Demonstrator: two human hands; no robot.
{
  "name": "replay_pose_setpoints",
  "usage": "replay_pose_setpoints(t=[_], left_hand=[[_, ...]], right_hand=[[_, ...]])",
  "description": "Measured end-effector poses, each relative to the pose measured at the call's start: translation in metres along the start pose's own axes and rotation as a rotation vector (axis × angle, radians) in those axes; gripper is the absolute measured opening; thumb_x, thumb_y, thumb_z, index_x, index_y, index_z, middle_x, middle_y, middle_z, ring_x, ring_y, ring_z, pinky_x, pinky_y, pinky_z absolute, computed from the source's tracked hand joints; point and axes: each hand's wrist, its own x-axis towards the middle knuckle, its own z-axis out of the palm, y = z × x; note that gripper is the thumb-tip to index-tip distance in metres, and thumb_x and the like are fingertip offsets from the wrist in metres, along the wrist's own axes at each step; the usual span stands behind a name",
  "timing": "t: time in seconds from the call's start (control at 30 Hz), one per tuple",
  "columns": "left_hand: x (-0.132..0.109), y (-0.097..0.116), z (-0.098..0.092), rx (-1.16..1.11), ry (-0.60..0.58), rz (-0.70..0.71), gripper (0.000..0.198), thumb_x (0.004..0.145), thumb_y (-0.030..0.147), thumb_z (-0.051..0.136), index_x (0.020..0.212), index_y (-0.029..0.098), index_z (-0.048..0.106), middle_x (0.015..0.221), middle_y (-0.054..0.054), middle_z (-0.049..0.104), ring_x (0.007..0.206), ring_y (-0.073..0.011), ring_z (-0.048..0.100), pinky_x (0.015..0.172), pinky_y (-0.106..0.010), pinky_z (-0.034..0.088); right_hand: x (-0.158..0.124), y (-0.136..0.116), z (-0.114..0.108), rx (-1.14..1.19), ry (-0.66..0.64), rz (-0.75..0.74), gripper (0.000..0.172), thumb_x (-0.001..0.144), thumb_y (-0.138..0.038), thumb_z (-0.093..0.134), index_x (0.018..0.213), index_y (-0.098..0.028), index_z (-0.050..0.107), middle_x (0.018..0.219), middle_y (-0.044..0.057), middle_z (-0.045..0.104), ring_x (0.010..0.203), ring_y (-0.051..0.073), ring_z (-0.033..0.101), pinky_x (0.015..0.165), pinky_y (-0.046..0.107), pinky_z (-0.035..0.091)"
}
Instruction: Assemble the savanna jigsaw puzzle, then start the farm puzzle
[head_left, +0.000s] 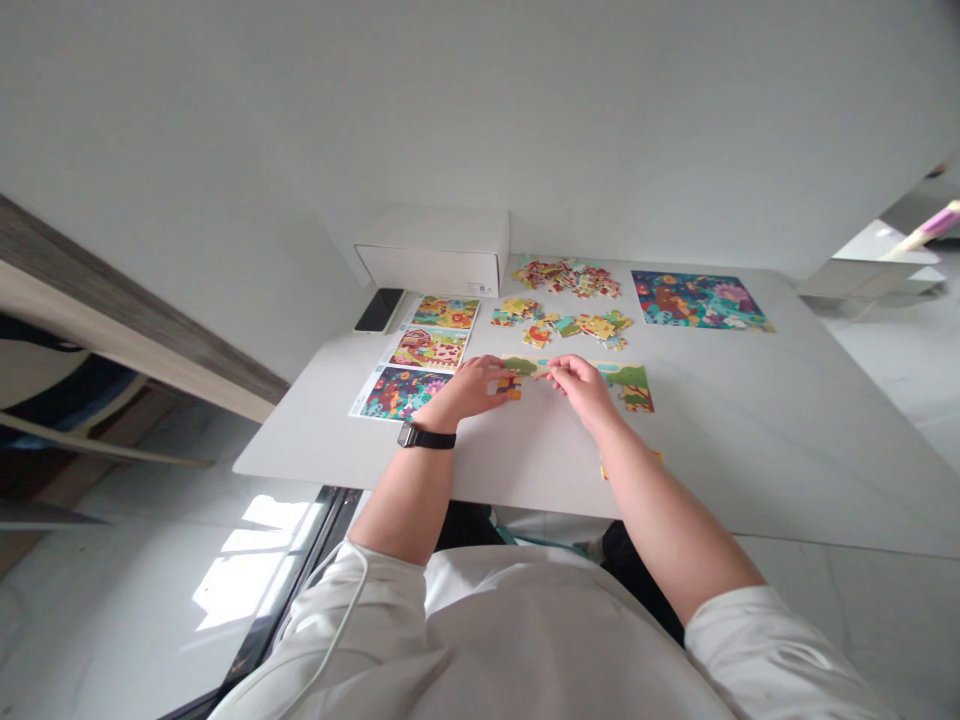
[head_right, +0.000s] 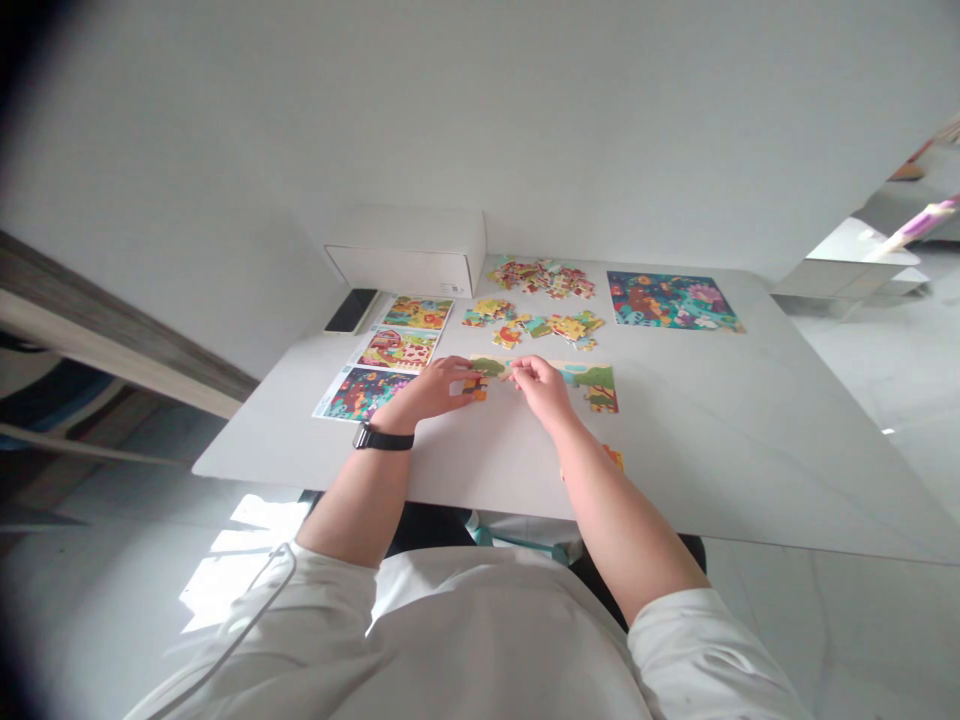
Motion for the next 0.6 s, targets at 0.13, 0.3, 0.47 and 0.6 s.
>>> replay_pose_setpoints(t=[0.13, 0.3, 0.47, 0.6], left_hand=[[0.000, -0.001, 0.002, 0.003, 0.009, -0.012, 0.032, 0.086, 0.040, 0.082, 0.118, 0.036, 0.085, 0.141, -0.006, 0.074, 0.125, -0.0294, 0.070, 0.116, -0.047, 0.055], [0.001, -0.002, 0.005, 0.019, 0.017, -0.026, 0.033, 0.088, 0.046, 0.081, 0.119, 0.034, 0.084, 0.140, -0.008, 0.074, 0.128, -0.0312, 0.069, 0.117, -0.049, 0.054], [0.002, -0.003, 0.010, 0.007, 0.064, -0.031, 0.036, 0.085, 0.047, 0.084, 0.119, 0.034, 0.084, 0.134, -0.007, 0.077, 0.125, -0.0303, 0.071, 0.115, -0.048, 0.055], [0.002, -0.006, 0.012, 0.033, 0.063, -0.054, 0.035, 0.084, 0.047, 0.085, 0.116, 0.034, 0.085, 0.136, -0.008, 0.076, 0.123, -0.0313, 0.071, 0.114, -0.049, 0.056]], right_hand=[[0.000, 0.002, 0.000, -0.021, -0.011, -0.004, 0.033, 0.082, -0.054, 0.071, 0.100, -0.026, 0.073, 0.088, 0.002, 0.079, 0.077, 0.020, 0.068, 0.064, 0.029, 0.049], [0.000, 0.001, 0.000, -0.027, -0.017, -0.009, 0.032, 0.081, -0.053, 0.071, 0.098, -0.026, 0.073, 0.087, 0.002, 0.078, 0.076, 0.019, 0.067, 0.067, 0.030, 0.051], [-0.002, -0.003, 0.001, -0.037, -0.017, -0.009, 0.033, 0.079, -0.055, 0.071, 0.096, -0.026, 0.073, 0.085, 0.002, 0.077, 0.075, 0.019, 0.066, 0.070, 0.031, 0.052], [-0.003, -0.004, 0.002, -0.035, -0.024, 0.001, 0.034, 0.079, -0.055, 0.071, 0.096, -0.026, 0.073, 0.086, 0.002, 0.077, 0.075, 0.019, 0.066, 0.069, 0.031, 0.052]])
